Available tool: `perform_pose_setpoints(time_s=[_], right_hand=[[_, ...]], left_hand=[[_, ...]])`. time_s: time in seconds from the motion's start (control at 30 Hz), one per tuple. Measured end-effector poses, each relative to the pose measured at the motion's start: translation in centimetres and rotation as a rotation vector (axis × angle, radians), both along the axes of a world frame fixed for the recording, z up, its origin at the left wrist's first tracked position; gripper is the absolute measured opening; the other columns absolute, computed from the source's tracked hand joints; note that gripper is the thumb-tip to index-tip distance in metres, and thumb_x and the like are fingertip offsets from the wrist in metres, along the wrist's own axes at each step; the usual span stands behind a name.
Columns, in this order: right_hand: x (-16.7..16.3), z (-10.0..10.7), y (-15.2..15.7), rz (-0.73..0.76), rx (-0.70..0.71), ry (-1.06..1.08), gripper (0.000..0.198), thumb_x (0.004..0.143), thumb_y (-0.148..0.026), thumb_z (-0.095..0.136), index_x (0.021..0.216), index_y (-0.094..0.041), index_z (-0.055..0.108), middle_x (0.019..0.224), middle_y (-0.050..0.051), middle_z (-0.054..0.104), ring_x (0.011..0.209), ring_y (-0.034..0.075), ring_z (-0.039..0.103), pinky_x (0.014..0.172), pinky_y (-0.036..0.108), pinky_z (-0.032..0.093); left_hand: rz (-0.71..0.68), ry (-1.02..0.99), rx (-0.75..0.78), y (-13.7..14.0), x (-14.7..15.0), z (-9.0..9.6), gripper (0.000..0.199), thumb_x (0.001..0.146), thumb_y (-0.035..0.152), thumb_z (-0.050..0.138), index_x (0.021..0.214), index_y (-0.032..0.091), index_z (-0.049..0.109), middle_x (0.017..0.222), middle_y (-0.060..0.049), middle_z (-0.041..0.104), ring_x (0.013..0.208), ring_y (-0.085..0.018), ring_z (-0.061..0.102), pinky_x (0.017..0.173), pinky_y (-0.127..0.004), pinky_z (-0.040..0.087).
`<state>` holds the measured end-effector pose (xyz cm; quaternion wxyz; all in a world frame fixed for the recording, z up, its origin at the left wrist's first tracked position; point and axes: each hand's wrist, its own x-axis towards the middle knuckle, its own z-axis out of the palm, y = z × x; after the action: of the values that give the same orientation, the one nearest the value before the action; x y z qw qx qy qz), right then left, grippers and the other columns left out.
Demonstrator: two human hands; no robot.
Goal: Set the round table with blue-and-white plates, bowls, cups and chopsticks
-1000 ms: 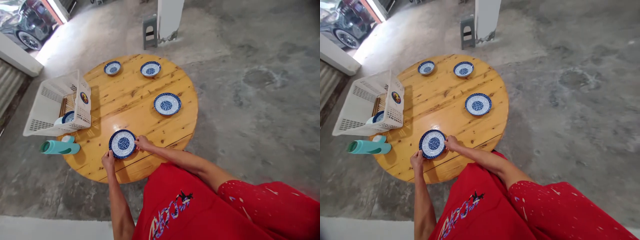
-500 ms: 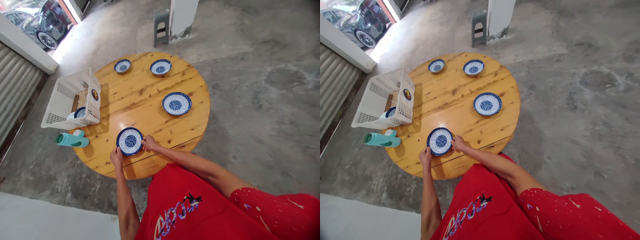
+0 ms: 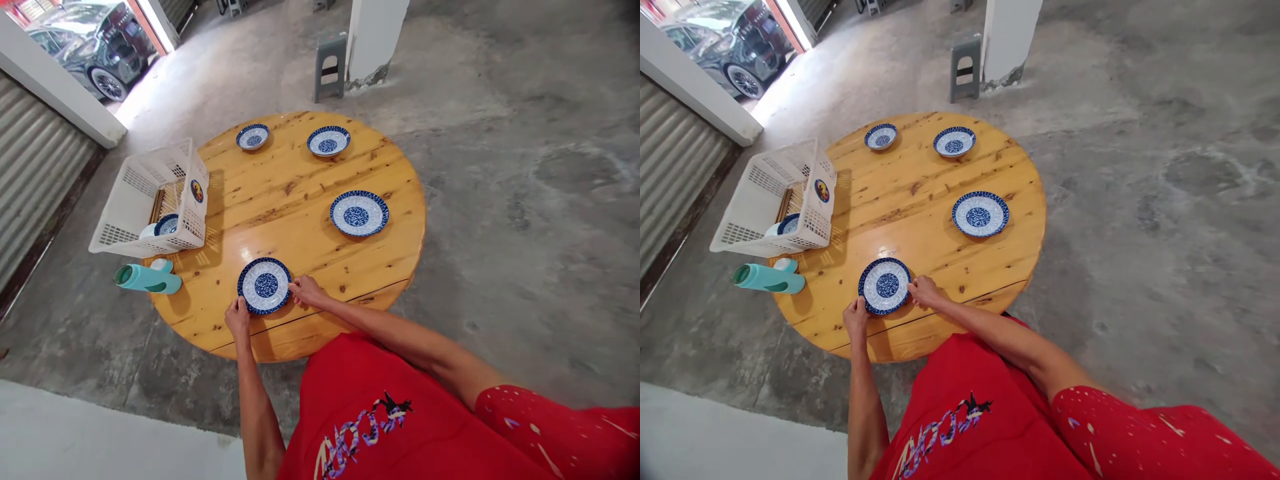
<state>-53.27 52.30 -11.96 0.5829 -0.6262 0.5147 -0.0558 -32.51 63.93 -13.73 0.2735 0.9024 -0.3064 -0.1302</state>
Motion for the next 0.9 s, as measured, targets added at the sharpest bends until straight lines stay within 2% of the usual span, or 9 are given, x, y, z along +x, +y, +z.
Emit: perform_pose_setpoints(time_s=[0.13, 0.33, 0.5, 0.6, 0.7, 0.8, 0.9], right_hand=[[-2.8, 0.1, 0.5, -0.012, 0.047, -0.047, 0.037, 0.099, -0.027, 0.05, 0.065, -0.016, 0.057, 0.059, 0.004, 0.067, 0.049, 0.01, 0.061, 0.049, 0.016, 0.045], [-7.2, 0.9, 1.1, -0.095, 0.167, -0.131, 0.032, 0.096, -0.02, 0.049, 0.064, -0.017, 0.054, 0.055, 0.0, 0.061, 0.049, 0.011, 0.059, 0.049, 0.018, 0.045], [-11.4, 1.5, 0.1, -0.057, 0.23, -0.259, 0.024, 0.089, -0.026, 0.052, 0.067, -0.018, 0.055, 0.054, -0.002, 0.059, 0.048, 0.011, 0.058, 0.051, 0.02, 0.046], [-15.7, 1.5, -1.5, -0.082, 0.253, -0.338, 0.023, 0.082, -0.037, 0.056, 0.069, -0.019, 0.056, 0.057, -0.001, 0.061, 0.047, 0.012, 0.057, 0.049, 0.022, 0.046], [-22.0, 1.2, -3.7, -0.17, 0.227, -0.389, 0.034, 0.073, -0.053, 0.059, 0.069, -0.019, 0.058, 0.061, 0.0, 0.064, 0.049, 0.013, 0.059, 0.049, 0.023, 0.047], [-30.2, 0.7, -5.9, -0.308, 0.21, -0.366, 0.044, 0.064, -0.063, 0.062, 0.068, -0.02, 0.061, 0.064, 0.002, 0.067, 0.052, 0.015, 0.061, 0.049, 0.026, 0.048], [-39.2, -0.2, -7.5, -0.486, 0.219, -0.281, 0.047, 0.056, -0.063, 0.067, 0.071, -0.019, 0.066, 0.065, 0.005, 0.069, 0.052, 0.016, 0.062, 0.049, 0.027, 0.049]], left_hand=[[0.146, 0.164, -0.099, 1.3, -0.3, 0.2, 0.04, 0.092, 0.05, 0.038, 0.075, 0.021, 0.06, 0.069, -0.005, 0.068, 0.066, -0.019, 0.063, 0.063, -0.028, 0.048], [0.343, 0.08, -0.146, 4.8, -1.8, 2.4, 0.037, 0.092, 0.048, 0.038, 0.082, 0.02, 0.06, 0.085, -0.008, 0.074, 0.071, -0.019, 0.07, 0.063, -0.028, 0.054], [0.41, -0.01, -0.207, 6.6, -6.4, 5.2, 0.033, 0.092, 0.047, 0.04, 0.083, 0.021, 0.059, 0.078, -0.005, 0.073, 0.061, -0.018, 0.068, 0.056, -0.028, 0.055], [0.432, -0.026, -0.246, 5.5, -11.2, 6.2, 0.031, 0.091, 0.045, 0.043, 0.089, 0.021, 0.062, 0.08, -0.005, 0.074, 0.064, -0.019, 0.07, 0.058, -0.028, 0.057], [0.41, 0.008, -0.257, 2.1, -17.7, 6.3, 0.033, 0.091, 0.046, 0.045, 0.1, 0.022, 0.066, 0.085, -0.004, 0.076, 0.071, -0.019, 0.072, 0.067, -0.03, 0.058], [0.265, 0.056, -0.291, -3.0, -25.9, 6.1, 0.037, 0.09, 0.048, 0.046, 0.101, 0.021, 0.068, 0.087, -0.006, 0.076, 0.072, -0.019, 0.072, 0.072, -0.031, 0.057], [0.026, 0.138, -0.296, -9.0, -34.8, 5.8, 0.035, 0.092, 0.044, 0.044, 0.097, 0.02, 0.07, 0.086, -0.007, 0.076, 0.069, -0.018, 0.071, 0.069, -0.029, 0.055]])
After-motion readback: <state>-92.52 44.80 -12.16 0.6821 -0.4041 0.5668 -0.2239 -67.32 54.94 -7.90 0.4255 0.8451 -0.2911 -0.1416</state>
